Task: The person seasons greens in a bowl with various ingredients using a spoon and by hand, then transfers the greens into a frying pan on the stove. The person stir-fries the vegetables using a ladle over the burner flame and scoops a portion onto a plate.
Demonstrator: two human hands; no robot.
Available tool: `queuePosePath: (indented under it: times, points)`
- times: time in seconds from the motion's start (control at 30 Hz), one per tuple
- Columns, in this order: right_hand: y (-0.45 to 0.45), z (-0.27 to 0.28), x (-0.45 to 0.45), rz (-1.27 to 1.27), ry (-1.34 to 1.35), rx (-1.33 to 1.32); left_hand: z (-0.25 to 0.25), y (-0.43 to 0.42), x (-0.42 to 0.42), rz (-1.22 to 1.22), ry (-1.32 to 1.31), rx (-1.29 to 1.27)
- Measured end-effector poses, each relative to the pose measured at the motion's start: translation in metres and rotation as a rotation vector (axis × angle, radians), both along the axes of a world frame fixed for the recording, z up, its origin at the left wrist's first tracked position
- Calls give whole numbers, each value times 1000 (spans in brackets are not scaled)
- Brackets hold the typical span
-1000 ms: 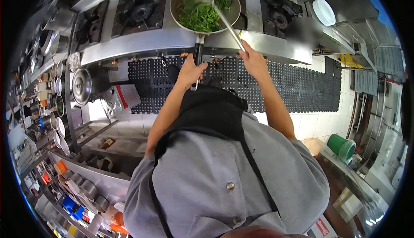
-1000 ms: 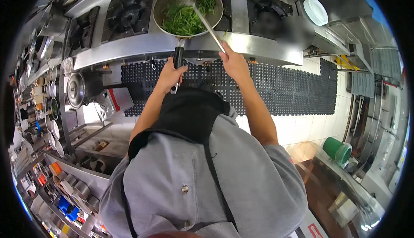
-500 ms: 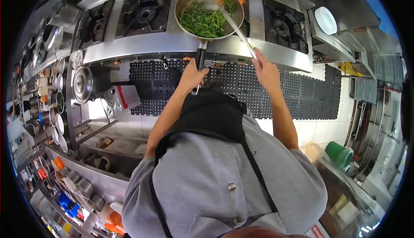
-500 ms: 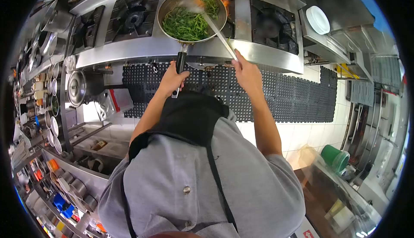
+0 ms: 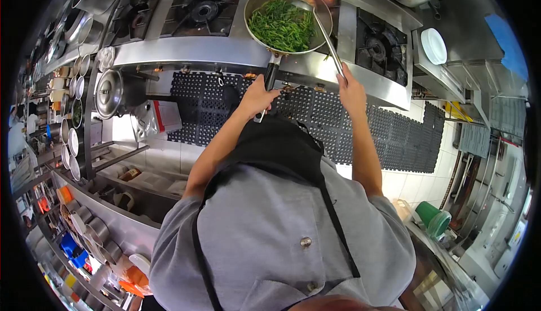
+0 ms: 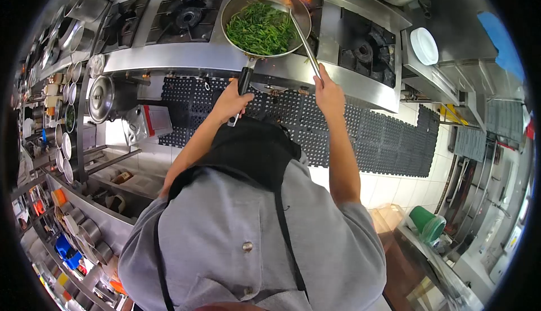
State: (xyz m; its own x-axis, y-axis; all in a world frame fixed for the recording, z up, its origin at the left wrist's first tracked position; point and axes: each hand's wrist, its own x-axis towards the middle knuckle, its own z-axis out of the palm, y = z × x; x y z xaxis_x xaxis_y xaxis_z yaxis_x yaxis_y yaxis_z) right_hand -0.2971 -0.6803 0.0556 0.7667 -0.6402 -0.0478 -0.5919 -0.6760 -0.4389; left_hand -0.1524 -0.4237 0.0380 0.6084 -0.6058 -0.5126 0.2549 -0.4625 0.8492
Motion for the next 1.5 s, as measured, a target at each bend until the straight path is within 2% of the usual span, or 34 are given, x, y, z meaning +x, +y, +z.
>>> queuePosePath:
  times: [0.07, 0.13, 0.2, 0.3, 0.4, 0.43, 0.47, 0.53, 0.57, 0.63, 0.67, 0.73, 0.77, 0.87, 0.93, 1.07, 1.13, 1.2, 1.27, 1.33, 1.43, 1.5]
  points:
    - [7, -9, 12, -40, -118, 38, 1, 2, 2, 6, 16, 19]
    - [13, -12, 18, -82, -48, 45, -1, 3, 2, -1, 2, 19]
    - [10, -18, 15, 28, -6, 56, -4, 0, -4, -13, -7, 10]
    - [7, 22, -34, 159, -85, 79, -5, 3, 0, -6, 36, -14]
    - [2, 28, -73, 110, -132, 171, -1, 7, 1, 13, 11, -4]
    - [3, 38, -66, 63, 43, 127, -5, 7, 2, 15, -6, 27]
    - [8, 38, -52, 36, 39, 133, -7, 7, 1, -13, -9, 32]
    - [16, 34, -27, -52, 142, -104, -8, 3, 0, 22, 31, 13]
    - [17, 30, -32, -71, 131, -98, -9, 2, 1, 15, 51, 6]
    - [20, 18, -37, 24, -83, 53, -3, 2, 1, 10, 51, 1]
    - [19, 13, -38, 7, -97, 59, -2, 2, 0, 21, 71, -11]
    - [22, 17, -39, 147, -87, 74, 0, 0, -3, 11, 66, 6]
    - [25, 16, -31, 66, 10, 53, -1, 0, -4, 11, 62, 1]
    - [32, 10, 1, -94, 23, 28, -7, -2, -2, 15, 44, -13]
    - [41, -3, 17, -141, -64, 67, -6, 2, 0, 21, 35, -1]
    - [36, -19, 6, -65, -65, 89, 0, -4, 0, 7, 52, -49]
    - [24, -8, -19, 138, -56, 121, 3, -3, -2, 29, 114, -50]
    - [19, -5, -22, 120, -41, 86, 1, -6, -3, 35, 98, -40]
    - [26, -6, -11, -66, 5, 30, -1, -2, -3, 29, 85, -11]
    - [32, -19, 6, -112, -27, 41, -3, -4, -3, 31, 98, -38]
    - [35, -9, 1, 103, -106, 125, -1, -6, 2, 3, 93, -16]
    - [25, -4, -27, 99, -65, 120, -3, -5, 1, 5, 127, -32]
